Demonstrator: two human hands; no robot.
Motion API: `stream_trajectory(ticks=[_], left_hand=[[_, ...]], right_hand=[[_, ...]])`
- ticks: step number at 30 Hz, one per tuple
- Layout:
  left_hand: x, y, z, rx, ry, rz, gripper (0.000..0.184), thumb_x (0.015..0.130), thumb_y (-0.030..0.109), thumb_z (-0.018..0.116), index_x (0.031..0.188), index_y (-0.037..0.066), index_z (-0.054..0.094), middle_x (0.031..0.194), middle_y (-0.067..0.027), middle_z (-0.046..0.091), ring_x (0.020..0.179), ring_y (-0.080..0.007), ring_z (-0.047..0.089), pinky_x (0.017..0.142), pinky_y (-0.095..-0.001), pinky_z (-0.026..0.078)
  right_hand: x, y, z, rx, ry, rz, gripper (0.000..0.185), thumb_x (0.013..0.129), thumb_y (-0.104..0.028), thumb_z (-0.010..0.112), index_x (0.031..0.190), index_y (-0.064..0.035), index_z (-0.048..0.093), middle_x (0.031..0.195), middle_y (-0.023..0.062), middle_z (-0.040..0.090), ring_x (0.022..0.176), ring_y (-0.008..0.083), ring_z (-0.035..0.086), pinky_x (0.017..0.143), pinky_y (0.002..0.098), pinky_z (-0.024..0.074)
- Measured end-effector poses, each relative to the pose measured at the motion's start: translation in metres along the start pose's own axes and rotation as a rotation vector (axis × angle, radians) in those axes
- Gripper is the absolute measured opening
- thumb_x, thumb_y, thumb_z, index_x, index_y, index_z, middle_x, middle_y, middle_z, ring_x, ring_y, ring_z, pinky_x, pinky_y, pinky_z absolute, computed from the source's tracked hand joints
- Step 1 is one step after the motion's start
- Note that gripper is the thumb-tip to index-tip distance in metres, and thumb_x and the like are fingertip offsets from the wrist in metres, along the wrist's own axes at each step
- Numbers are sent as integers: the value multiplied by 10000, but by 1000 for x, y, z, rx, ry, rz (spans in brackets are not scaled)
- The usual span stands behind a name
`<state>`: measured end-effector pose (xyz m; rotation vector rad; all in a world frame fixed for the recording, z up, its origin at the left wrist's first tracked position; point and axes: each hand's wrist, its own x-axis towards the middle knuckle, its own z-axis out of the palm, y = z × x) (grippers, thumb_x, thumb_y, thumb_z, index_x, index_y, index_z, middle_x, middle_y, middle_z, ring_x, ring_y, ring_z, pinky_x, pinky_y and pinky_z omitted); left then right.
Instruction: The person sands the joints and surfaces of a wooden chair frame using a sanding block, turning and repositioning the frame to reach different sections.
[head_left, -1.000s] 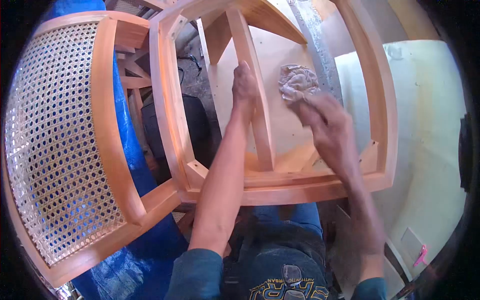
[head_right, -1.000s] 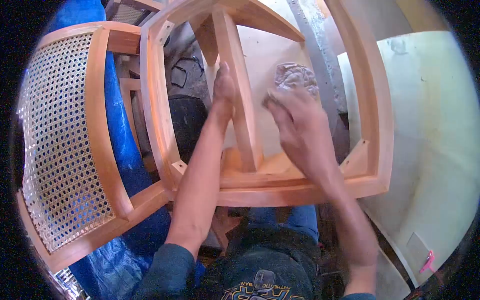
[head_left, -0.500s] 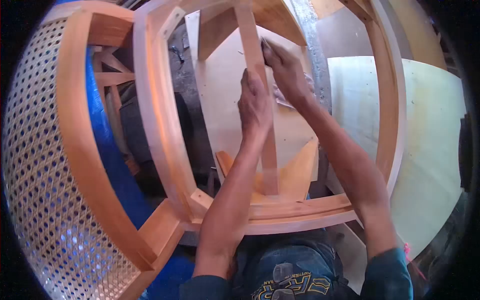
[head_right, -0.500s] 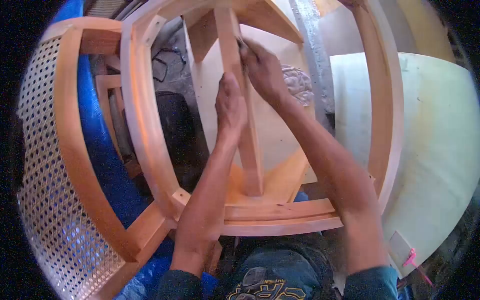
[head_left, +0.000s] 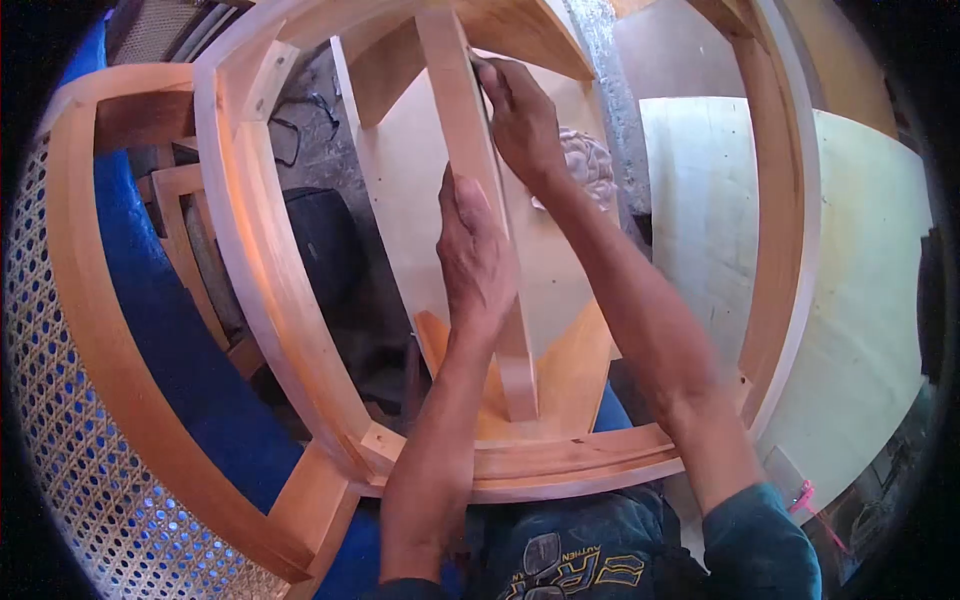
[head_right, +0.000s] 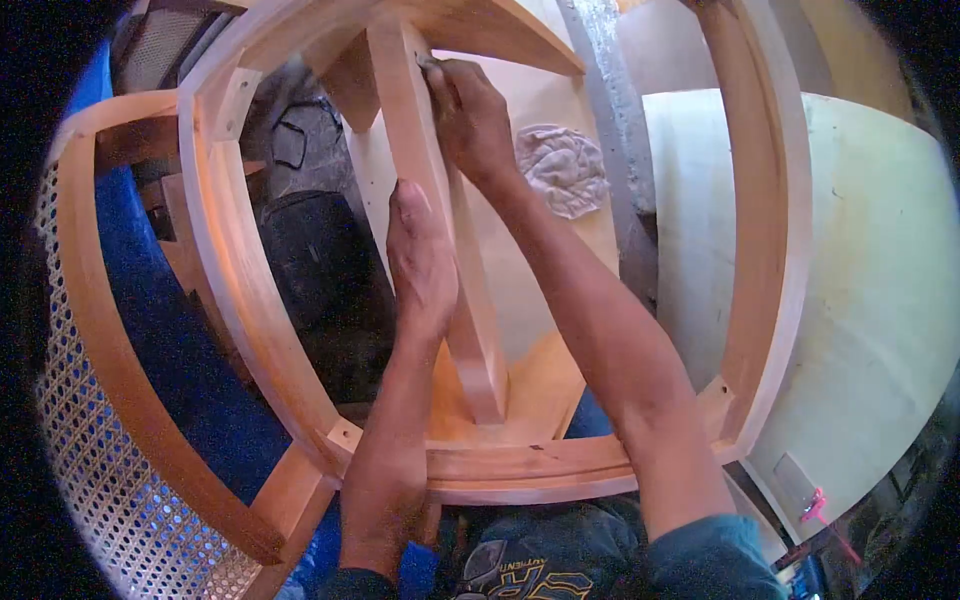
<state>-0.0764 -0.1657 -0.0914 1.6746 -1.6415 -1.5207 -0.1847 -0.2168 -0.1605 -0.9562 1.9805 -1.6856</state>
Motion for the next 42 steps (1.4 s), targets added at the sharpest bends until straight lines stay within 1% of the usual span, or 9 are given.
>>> stream_trajectory(ticks=[15,17,20,23,25,28,33,39,42], left_hand=[[-1,-4,6,64,90,83,577,945,459,221,1136,-42,434,1043,-210,520,983,-297,489,900,-359,348],[-2,-3,5,60,54,54,573,945,456,223,1114,-47,439,1028,-208,524,972,-290,491,893,-362,351],[1,-8,4,-27,-12,33,624,955,427,226,1215,-114,395,1241,-227,451,1144,-273,433,985,-327,297],[-3,3,4,49,45,-30,578,949,439,219,1150,-59,430,1096,-223,510,1035,-305,482,922,-357,340],[-10,18,3,70,32,-25,566,949,436,215,1139,-49,437,1069,-222,521,1013,-315,492,909,-363,349],[-3,58,11,121,80,-325,560,950,428,213,1142,-49,437,1073,-224,520,1014,-318,494,908,-362,350],[-1,-8,4,-6,6,31,557,949,427,220,1136,-49,438,1051,-215,522,985,-294,501,889,-358,360],[-3,-6,5,53,33,23,565,952,425,235,1157,-65,428,1092,-192,504,995,-256,484,902,-344,351],[-2,-7,5,3,15,6,621,951,444,254,1228,-95,390,1228,-185,461,1094,-238,451,963,-321,324]], right_hand=[[-5,17,11,109,158,-65,217,859,-216,496,943,-45,601,876,197,596,841,383,554,745,431,440],[11,16,2,-12,8,31,232,862,-232,498,973,-59,606,937,182,598,881,359,566,779,414,446],[31,23,6,-48,-42,39,237,863,-242,494,981,-73,611,941,187,595,881,355,569,776,418,449],[7,23,15,166,152,-29,236,861,-243,488,943,-71,626,884,210,592,841,380,558,737,431,448],[24,29,8,1,16,10,228,860,-229,504,977,-75,625,944,186,599,882,359,571,774,405,456],[23,20,5,27,8,62,206,853,-208,518,962,-74,632,956,170,608,884,339,580,784,395,464],[25,33,11,-42,50,-43,186,854,-197,514,916,-68,633,893,162,616,839,334,587,755,410,470],[2,28,6,89,117,-120,221,846,-225,509,907,-50,629,864,176,621,794,355,591,714,446,457],[29,26,2,-215,-169,100,249,879,-216,499,1023,-47,611,1005,159,610,901,293,596,798,333,455]])
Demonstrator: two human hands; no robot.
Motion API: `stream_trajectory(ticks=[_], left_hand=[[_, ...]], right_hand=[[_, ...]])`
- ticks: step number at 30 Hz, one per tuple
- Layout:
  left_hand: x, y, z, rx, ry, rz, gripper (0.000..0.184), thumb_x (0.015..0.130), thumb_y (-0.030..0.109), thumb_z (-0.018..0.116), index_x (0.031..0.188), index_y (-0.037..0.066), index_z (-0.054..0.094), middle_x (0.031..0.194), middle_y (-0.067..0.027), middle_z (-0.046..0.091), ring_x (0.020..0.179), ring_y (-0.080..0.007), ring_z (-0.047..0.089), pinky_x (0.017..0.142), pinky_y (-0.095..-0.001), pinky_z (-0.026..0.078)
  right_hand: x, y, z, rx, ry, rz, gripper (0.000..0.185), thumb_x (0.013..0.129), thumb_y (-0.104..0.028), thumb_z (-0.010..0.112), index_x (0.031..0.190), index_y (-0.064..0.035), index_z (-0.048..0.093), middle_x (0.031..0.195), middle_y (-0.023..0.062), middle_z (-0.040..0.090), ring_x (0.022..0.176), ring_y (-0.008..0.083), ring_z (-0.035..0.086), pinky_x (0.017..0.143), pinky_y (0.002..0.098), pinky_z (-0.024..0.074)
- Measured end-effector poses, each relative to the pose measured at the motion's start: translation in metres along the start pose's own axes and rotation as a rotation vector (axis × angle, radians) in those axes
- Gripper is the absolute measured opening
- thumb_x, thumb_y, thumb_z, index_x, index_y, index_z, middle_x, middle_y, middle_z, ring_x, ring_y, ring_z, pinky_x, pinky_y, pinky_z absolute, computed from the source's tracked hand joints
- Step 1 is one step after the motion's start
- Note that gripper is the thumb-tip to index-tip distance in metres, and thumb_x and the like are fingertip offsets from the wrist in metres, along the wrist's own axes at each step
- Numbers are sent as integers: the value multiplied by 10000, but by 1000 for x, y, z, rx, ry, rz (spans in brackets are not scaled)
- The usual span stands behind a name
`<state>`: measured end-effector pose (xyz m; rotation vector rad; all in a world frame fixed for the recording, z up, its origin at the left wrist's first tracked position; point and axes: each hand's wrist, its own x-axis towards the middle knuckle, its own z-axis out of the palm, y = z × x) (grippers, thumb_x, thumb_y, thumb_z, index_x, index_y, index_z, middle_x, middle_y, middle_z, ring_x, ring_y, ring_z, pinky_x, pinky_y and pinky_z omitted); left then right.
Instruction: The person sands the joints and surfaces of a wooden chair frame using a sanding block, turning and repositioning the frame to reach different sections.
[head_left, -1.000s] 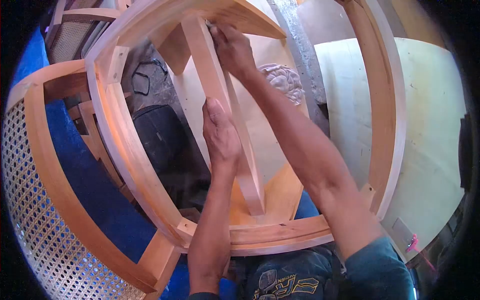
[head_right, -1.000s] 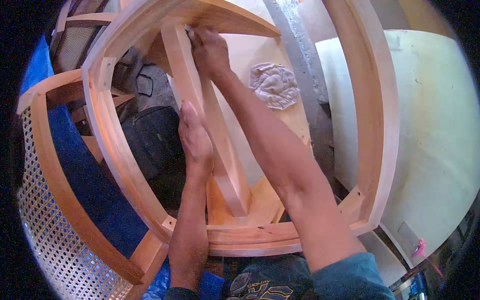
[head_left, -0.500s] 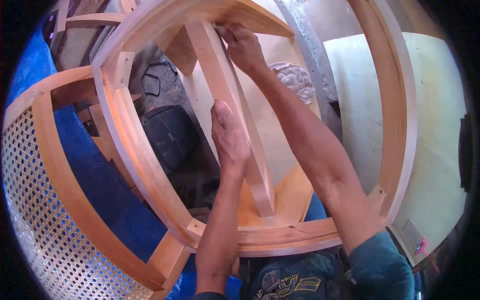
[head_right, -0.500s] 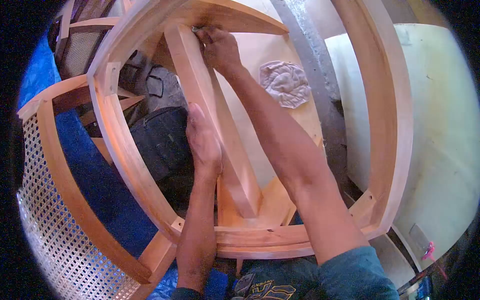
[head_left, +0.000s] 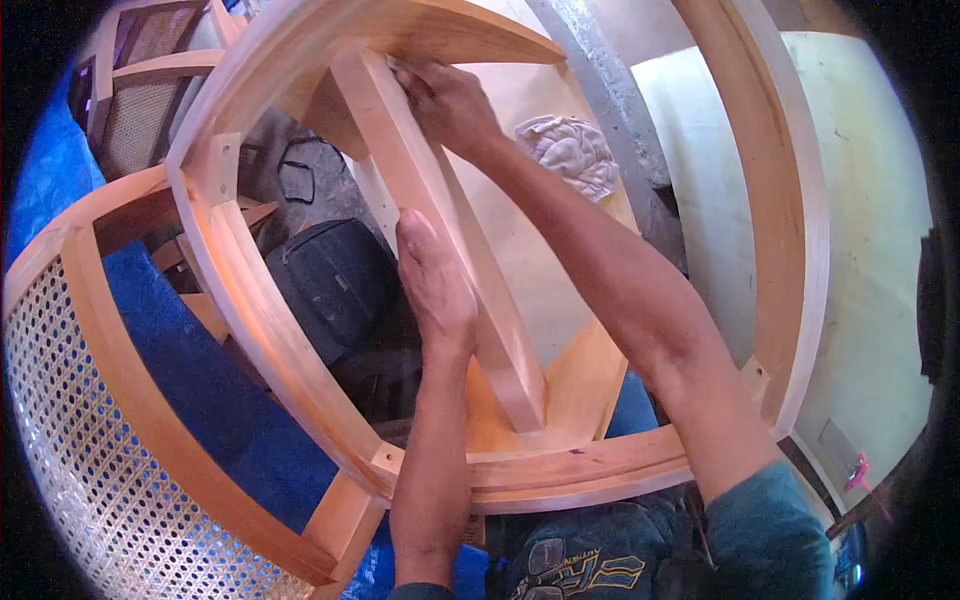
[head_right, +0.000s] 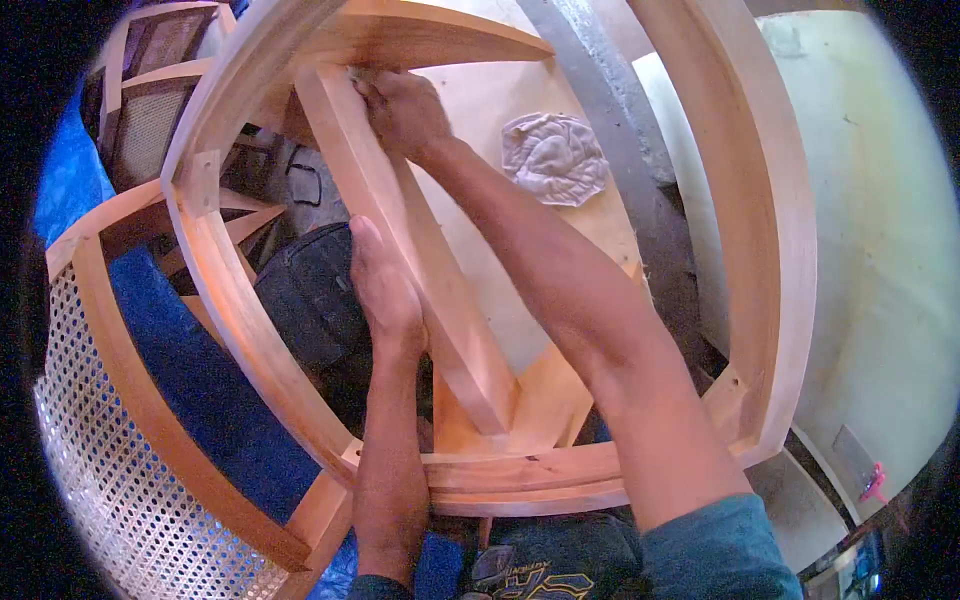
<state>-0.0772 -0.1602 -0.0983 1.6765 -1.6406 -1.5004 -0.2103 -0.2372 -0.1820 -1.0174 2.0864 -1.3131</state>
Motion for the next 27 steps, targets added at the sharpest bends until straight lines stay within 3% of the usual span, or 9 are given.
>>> stream_trajectory(ticks=[5,8,9,12,17,20,21,24,27], left_hand=[[-1,7,1,47,12,55,555,954,420,230,1139,-57,445,1057,-186,516,969,-249,485,880,-335,357],[3,-5,3,-33,23,50,544,954,415,230,1116,-50,460,1009,-185,533,932,-249,496,858,-340,367],[1,-4,2,15,33,46,550,953,420,227,1117,-50,460,1007,-185,536,931,-249,500,858,-343,369],[-1,13,0,111,39,65,569,949,436,219,1121,-50,459,1006,-187,542,931,-252,509,858,-353,372],[-14,28,-1,123,16,73,586,945,449,210,1128,-54,450,1013,-206,537,941,-286,513,862,-365,370],[0,6,1,32,15,27,582,946,443,216,1122,-61,447,1010,-216,530,941,-299,508,868,-365,365],[3,2,0,31,19,9,581,946,442,216,1118,-63,447,1011,-213,530,945,-296,506,871,-364,364],[0,8,1,46,16,0,578,949,437,213,1108,-66,448,1011,-205,528,949,-285,500,879,-360,359],[-6,18,-1,67,35,44,569,951,429,211,1102,-66,449,1004,-197,525,945,-279,494,882,-355,356]], right_hand=[[-23,0,9,391,335,-263,239,850,-216,501,938,-30,623,843,222,606,804,381,583,721,434,462],[6,-12,-7,46,61,-33,239,862,-199,499,981,-32,621,936,198,608,861,360,587,771,409,467],[9,-7,-1,-13,114,-124,229,862,-197,505,963,-27,621,932,193,607,843,359,588,759,408,468],[-21,-14,10,385,299,-51,209,854,-205,513,926,-44,623,885,193,608,801,369,582,717,421,466],[-15,-3,4,317,187,-112,193,833,-207,539,891,-42,620,840,185,610,785,373,580,708,421,465],[-6,-16,10,147,310,-180,171,827,-193,532,843,-51,626,816,187,607,754,379,579,696,425,463],[-8,-21,3,303,280,-261,228,859,-147,494,1022,-8,572,814,214,568,774,379,557,691,419,442],[0,-3,3,153,85,-81,220,867,-152,469,988,-12,589,828,241,587,811,407,563,721,420,453],[-3,-25,-5,211,140,-219,272,899,-199,430,1034,-15,579,921,237,592,910,377,567,784,405,443]])
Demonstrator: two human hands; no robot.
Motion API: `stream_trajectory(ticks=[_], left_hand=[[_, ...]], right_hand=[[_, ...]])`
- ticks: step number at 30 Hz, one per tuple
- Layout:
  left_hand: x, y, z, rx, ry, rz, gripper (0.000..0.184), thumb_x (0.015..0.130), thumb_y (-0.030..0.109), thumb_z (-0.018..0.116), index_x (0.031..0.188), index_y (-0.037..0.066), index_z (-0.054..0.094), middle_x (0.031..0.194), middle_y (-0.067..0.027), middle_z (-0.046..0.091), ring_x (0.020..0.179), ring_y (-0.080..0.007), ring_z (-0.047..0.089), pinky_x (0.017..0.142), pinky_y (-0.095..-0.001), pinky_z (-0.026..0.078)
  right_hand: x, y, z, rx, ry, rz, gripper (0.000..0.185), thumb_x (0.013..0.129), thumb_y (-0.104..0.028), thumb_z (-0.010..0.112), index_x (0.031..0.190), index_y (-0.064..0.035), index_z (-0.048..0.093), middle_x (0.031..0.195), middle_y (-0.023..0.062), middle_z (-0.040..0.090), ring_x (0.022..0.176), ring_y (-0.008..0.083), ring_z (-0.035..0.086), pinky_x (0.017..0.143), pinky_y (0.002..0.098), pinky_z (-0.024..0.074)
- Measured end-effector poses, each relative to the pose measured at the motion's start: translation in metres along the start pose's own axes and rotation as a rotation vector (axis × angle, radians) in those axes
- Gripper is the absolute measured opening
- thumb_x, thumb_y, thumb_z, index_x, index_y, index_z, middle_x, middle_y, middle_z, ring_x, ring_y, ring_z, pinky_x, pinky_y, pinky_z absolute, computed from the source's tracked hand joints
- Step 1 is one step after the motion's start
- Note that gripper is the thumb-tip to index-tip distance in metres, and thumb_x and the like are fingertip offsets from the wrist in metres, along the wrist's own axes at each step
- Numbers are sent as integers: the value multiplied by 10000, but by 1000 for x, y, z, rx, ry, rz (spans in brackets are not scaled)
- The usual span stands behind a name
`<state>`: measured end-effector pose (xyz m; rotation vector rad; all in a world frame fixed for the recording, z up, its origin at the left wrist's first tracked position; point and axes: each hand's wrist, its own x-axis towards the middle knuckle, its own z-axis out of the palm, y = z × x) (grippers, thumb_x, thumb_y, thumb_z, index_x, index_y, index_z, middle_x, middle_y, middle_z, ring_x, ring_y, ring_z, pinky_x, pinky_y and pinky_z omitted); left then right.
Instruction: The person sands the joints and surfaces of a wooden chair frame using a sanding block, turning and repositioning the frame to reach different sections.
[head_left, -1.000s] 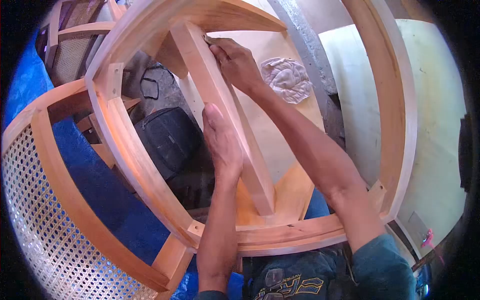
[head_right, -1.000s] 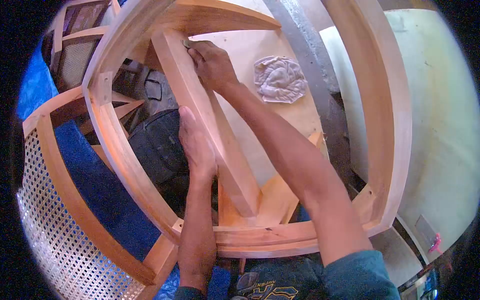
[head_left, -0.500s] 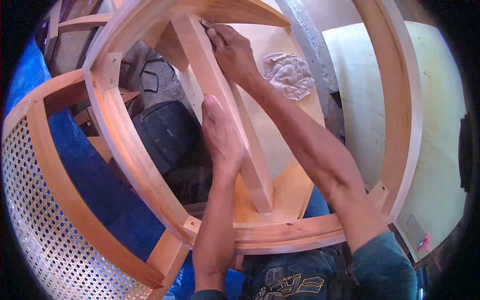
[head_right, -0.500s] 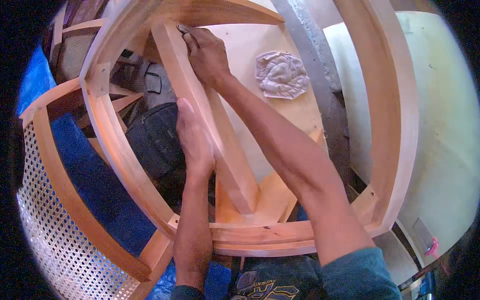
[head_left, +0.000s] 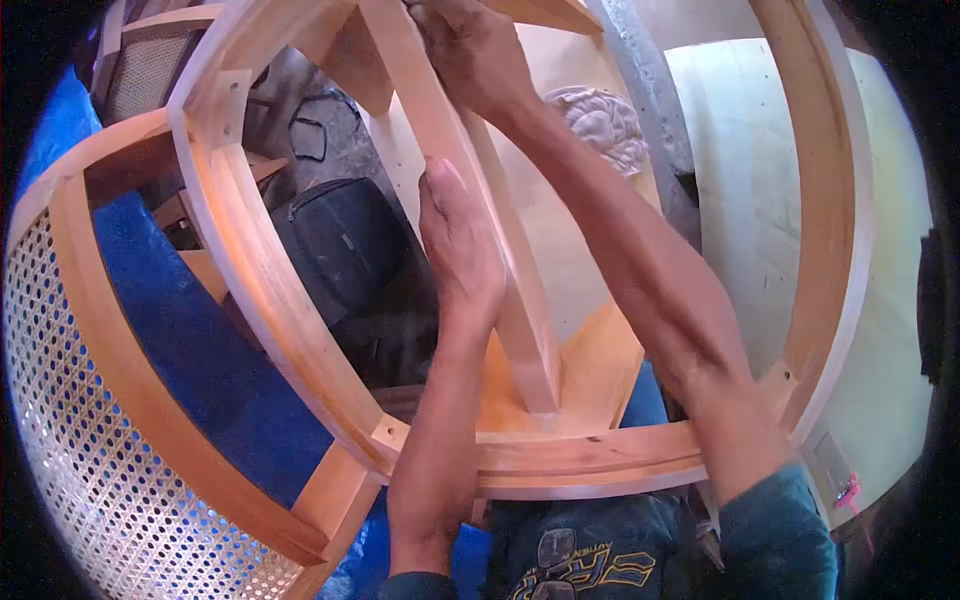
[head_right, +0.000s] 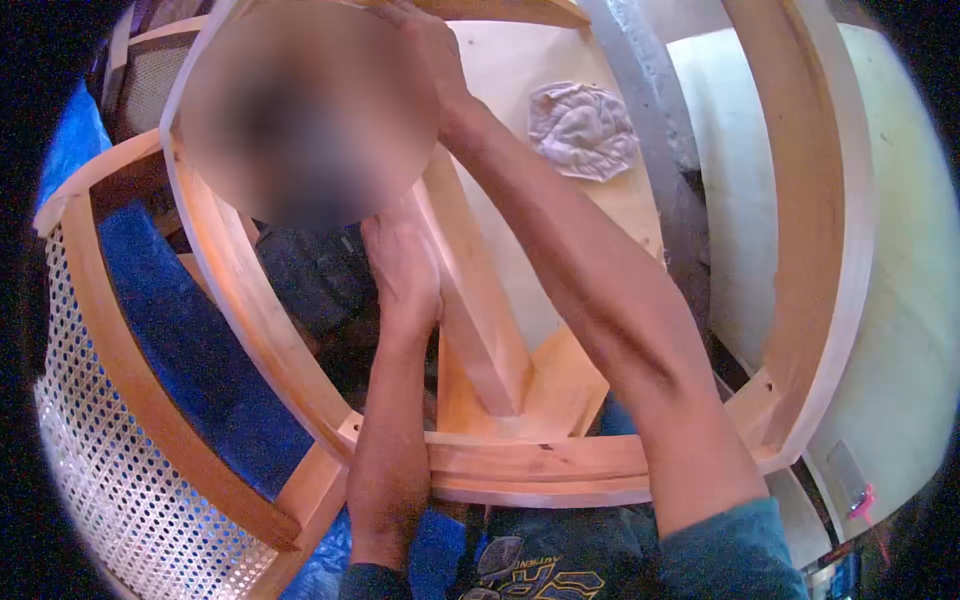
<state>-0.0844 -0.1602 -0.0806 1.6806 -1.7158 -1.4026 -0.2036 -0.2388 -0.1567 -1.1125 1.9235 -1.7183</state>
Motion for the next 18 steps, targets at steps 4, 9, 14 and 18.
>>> stream_trajectory(ticks=[4,9,14,18], left_hand=[[10,-15,3,-5,-27,-1,558,953,414,213,1120,-66,443,1022,-198,521,961,-278,490,892,-348,350],[6,-11,5,-78,-29,-28,564,954,407,213,1168,-68,430,1096,-217,513,1028,-286,487,914,-344,343],[4,-10,1,10,-56,-53,618,959,410,240,1245,-125,356,1270,-224,423,1180,-259,401,1012,-316,268],[4,-13,0,38,-36,-26,580,947,439,219,1144,-59,443,1057,-210,528,977,-289,501,886,-360,360]], right_hand=[[4,23,12,-115,137,-45,178,815,-197,524,836,-58,633,820,181,616,765,375,586,702,436,464],[-4,43,2,-233,-143,134,234,806,-251,517,842,-52,634,821,176,622,799,376,584,717,465,456],[-18,66,-2,-141,-12,304,268,864,-266,450,929,-58,606,831,198,612,790,409,566,726,467,451],[-31,16,-13,22,55,143,240,875,-191,453,991,-30,589,935,202,597,868,375,558,779,413,442]])
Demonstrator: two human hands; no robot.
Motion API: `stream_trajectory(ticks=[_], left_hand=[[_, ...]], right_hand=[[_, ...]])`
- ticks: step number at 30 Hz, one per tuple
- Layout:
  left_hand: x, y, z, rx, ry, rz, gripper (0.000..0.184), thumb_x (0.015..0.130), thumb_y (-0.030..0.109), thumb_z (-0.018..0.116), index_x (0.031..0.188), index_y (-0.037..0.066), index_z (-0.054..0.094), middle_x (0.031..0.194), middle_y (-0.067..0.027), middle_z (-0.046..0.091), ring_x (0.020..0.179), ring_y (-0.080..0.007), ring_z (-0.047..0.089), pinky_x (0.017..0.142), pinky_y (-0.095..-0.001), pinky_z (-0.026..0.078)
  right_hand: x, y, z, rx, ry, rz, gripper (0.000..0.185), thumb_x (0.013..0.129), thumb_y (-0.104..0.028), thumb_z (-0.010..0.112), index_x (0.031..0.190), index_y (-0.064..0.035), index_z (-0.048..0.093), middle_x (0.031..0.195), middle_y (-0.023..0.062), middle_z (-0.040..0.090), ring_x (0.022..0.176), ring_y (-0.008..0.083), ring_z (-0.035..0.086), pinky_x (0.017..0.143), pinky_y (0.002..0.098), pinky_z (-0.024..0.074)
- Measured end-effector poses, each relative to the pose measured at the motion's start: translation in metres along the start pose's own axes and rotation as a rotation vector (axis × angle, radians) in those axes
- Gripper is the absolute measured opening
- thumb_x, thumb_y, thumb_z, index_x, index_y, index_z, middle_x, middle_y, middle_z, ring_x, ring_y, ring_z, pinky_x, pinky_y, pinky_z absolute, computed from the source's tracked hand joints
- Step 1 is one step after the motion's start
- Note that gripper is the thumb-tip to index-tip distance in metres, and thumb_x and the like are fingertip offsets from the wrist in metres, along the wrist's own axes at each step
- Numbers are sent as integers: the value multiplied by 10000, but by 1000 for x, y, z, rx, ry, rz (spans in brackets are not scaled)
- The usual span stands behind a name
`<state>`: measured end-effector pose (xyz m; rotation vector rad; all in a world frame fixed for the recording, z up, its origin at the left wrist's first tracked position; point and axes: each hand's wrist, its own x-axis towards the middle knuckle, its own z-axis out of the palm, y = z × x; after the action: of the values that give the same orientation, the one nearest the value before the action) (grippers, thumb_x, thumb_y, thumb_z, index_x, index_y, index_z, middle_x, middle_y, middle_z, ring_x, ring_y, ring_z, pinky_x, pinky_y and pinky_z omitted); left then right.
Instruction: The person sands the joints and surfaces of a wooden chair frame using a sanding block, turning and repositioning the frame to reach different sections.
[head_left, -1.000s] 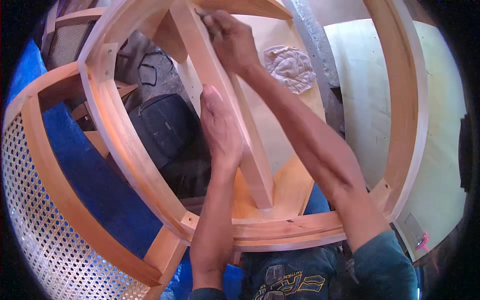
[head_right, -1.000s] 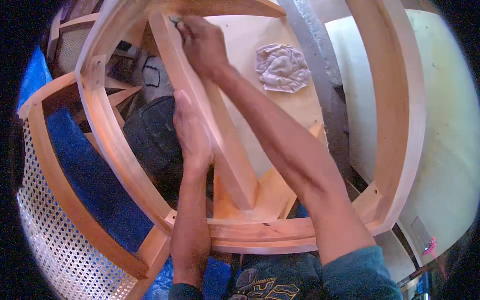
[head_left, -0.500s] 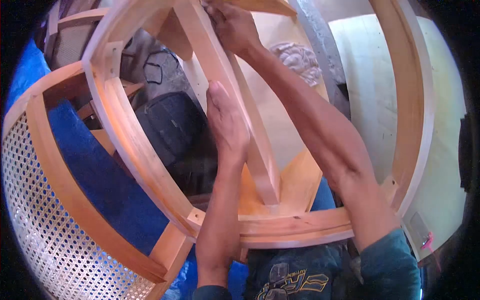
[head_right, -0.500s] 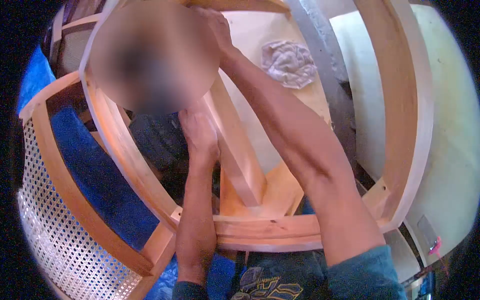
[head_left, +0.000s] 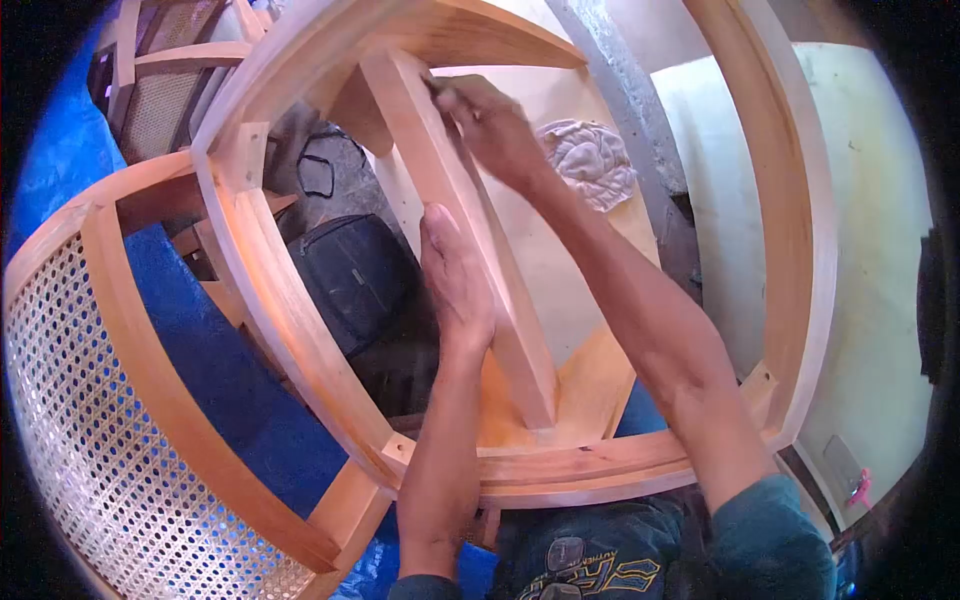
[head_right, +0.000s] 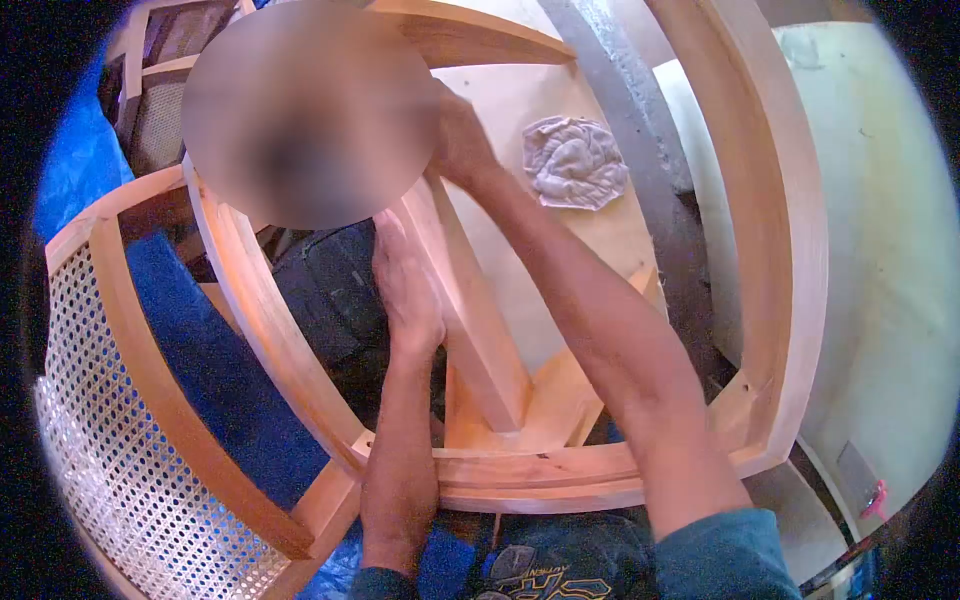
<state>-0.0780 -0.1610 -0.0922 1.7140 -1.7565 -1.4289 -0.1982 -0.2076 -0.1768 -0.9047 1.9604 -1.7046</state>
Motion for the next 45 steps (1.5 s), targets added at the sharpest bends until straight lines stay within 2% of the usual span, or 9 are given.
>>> stream_trajectory(ticks=[4,9,13,23,27,33,37,38,45], left_hand=[[1,1,0,-37,-20,-26,576,948,446,216,1097,-57,453,982,-186,533,917,-261,502,853,-354,371],[1,-2,2,-168,-35,-30,616,955,429,252,1228,-108,381,1233,-179,460,1128,-230,430,980,-303,299],[0,-1,1,-109,-3,20,562,949,446,217,1084,-42,460,950,-172,527,882,-250,502,830,-348,381],[-7,17,3,-68,78,72,601,936,480,211,1100,-43,456,979,-198,531,913,-279,509,844,-373,376],[1,1,1,-61,-10,0,618,959,412,228,1208,-130,389,1256,-229,440,1160,-261,421,994,-323,284],[1,5,-3,-39,-37,-42,644,952,428,212,1244,-129,351,1294,-249,399,1224,-295,374,1029,-319,253],[-3,-6,0,-35,49,43,594,935,469,218,1109,-54,439,1012,-229,515,969,-321,497,878,-371,358],[-9,9,-2,-51,53,23,593,934,467,216,1112,-55,436,1025,-236,513,984,-337,493,884,-373,354],[4,3,-5,-78,-56,-92,605,926,473,198,1162,-38,421,1126,-284,495,1081,-425,453,920,-414,343]], right_hand=[[-2,19,2,239,-123,149,254,866,-204,503,1009,-25,613,995,174,597,938,324,564,837,369,427],[12,17,4,58,-118,-32,280,873,-225,490,1048,-37,600,991,178,601,947,330,557,840,367,426],[-14,1,5,50,-18,-108,283,872,-226,496,1074,-53,590,1056,195,570,952,342,550,837,378,431],[-3,-7,19,114,36,-28,287,878,-232,465,1062,-52,592,997,194,568,940,364,524,831,396,420],[16,-6,13,35,-106,-59,305,886,-242,444,1061,-37,586,1051,204,553,970,361,508,845,402,409],[-10,-13,8,110,1,-171,286,876,-219,478,1062,-26,579,1091,161,553,956,358,506,830,403,418],[23,-11,14,-272,-112,-427,307,893,-240,469,1133,-69,554,1120,166,542,1001,348,506,877,371,414],[7,-30,6,-22,-107,-143,321,900,-254,448,1153,-83,547,1126,153,544,1006,338,506,878,369,415],[29,-19,10,5,-215,-123,370,924,-309,394,1186,-86,529,1166,202,502,1102,347,462,923,375,381]])
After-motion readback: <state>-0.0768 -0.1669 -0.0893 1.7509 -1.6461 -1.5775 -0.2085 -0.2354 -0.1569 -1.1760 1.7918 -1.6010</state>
